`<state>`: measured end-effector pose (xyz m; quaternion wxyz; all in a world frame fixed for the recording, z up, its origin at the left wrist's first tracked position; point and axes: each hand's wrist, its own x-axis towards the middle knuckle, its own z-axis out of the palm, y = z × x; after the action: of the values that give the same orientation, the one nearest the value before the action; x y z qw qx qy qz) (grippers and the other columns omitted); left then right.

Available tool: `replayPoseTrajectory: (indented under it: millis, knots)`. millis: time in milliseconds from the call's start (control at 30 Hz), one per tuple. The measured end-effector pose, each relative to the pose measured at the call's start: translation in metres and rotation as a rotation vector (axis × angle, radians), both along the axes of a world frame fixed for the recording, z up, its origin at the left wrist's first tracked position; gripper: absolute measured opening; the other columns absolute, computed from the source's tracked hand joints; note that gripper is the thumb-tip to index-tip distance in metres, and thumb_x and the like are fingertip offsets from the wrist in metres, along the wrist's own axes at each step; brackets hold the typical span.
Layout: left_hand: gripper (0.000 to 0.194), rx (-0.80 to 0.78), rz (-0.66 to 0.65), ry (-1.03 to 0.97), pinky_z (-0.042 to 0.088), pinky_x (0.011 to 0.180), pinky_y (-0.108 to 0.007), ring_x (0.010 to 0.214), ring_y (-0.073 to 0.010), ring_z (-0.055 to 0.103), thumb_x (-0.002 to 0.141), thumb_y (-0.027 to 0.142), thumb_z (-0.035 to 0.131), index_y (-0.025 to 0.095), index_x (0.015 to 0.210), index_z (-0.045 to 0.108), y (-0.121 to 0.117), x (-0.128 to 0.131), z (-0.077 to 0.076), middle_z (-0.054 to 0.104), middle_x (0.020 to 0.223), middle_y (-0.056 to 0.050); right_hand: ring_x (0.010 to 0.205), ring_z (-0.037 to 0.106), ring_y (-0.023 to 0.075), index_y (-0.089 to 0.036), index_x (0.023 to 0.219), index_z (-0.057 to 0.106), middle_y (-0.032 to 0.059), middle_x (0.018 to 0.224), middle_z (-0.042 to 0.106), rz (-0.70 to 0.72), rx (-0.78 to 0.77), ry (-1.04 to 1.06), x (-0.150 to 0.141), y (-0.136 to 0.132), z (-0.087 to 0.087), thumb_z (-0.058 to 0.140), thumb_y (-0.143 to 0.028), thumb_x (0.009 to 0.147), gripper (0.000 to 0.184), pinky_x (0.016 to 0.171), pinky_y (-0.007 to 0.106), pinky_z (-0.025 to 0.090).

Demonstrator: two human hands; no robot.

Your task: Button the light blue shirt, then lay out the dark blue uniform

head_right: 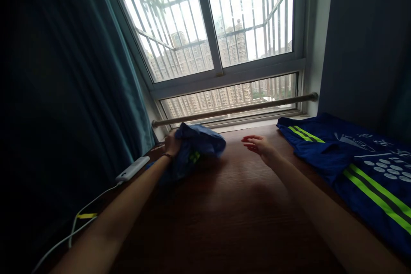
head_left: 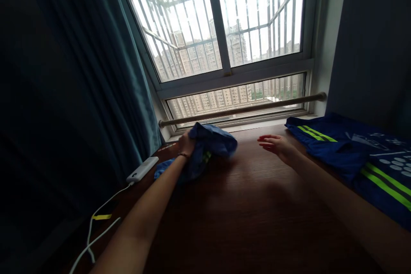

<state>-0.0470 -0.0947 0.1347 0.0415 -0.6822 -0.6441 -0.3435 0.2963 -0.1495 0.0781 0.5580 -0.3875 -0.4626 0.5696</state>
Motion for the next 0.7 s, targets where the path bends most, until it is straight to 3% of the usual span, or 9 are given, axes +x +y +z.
replayPoseTrajectory:
  millis: [100,200,300,400,533,700]
  knots:
    - [0.041,0.106,0.254,-0.070,0.033,0.082,-0.042,0.103,-0.0306,0.046,0.087,0.031,0.028,0.003,0.116,0.038,0.010,-0.048,-0.008,0.048,0.112,-0.019,0.086,0.060,0.0188,-0.015,0.084,0.060,0.0112,0.100,0.062,-0.102,-0.057,-0.069,0.024,-0.007,-0.007,0.055,-0.022,0.070,0.016,0.073,0.028,0.047]
    - [0.061,0.077,0.570,-0.220,0.025,0.084,-0.057,0.114,-0.0427,0.031,0.085,0.038,0.030,0.004,0.131,0.008,0.009,-0.078,-0.046,0.024,0.129,-0.029,0.081,0.061,0.0175,-0.014,0.083,0.059,0.0117,0.097,0.063,-0.151,-0.156,-0.170,0.027,-0.015,-0.024,0.053,-0.022,0.069,0.016,0.066,0.025,0.047]
    - [0.077,0.044,0.698,-0.244,0.015,0.086,-0.065,0.119,-0.0510,0.011,0.080,0.053,0.028,0.009,0.134,-0.007,0.009,-0.086,-0.081,0.002,0.136,-0.029,0.075,0.061,0.0152,-0.013,0.080,0.058,0.0112,0.093,0.064,-0.130,-0.205,-0.232,0.018,-0.019,-0.033,0.051,-0.020,0.068,0.015,0.061,0.023,0.045]
    - [0.082,0.030,0.650,-0.138,0.011,0.089,-0.066,0.121,-0.0504,0.003,0.075,0.062,0.024,0.014,0.136,-0.004,0.012,-0.090,-0.095,-0.008,0.140,-0.022,0.070,0.061,0.0133,-0.013,0.077,0.059,0.0097,0.088,0.065,-0.026,-0.160,-0.289,0.007,-0.021,-0.033,0.052,-0.019,0.066,0.015,0.059,0.022,0.043]
    - [0.089,-0.179,0.471,0.051,0.016,0.083,-0.070,0.120,-0.0532,0.007,0.065,0.072,0.030,0.021,0.136,0.012,0.005,-0.104,-0.109,-0.010,0.141,-0.017,0.065,0.059,0.0122,-0.011,0.072,0.061,0.0072,0.078,0.066,0.060,-0.073,-0.485,-0.003,-0.020,-0.039,0.051,-0.019,0.065,0.015,0.056,0.021,0.041]
    - [0.088,-0.335,0.437,0.128,0.022,0.078,-0.069,0.117,-0.0533,0.018,0.065,0.068,0.035,0.020,0.136,0.015,-0.005,-0.117,-0.136,-0.004,0.141,-0.021,0.070,0.059,0.0156,-0.013,0.074,0.066,0.0054,0.074,0.066,-0.097,0.130,-0.818,0.008,-0.007,-0.052,0.051,-0.024,0.067,0.019,0.063,0.025,0.043]
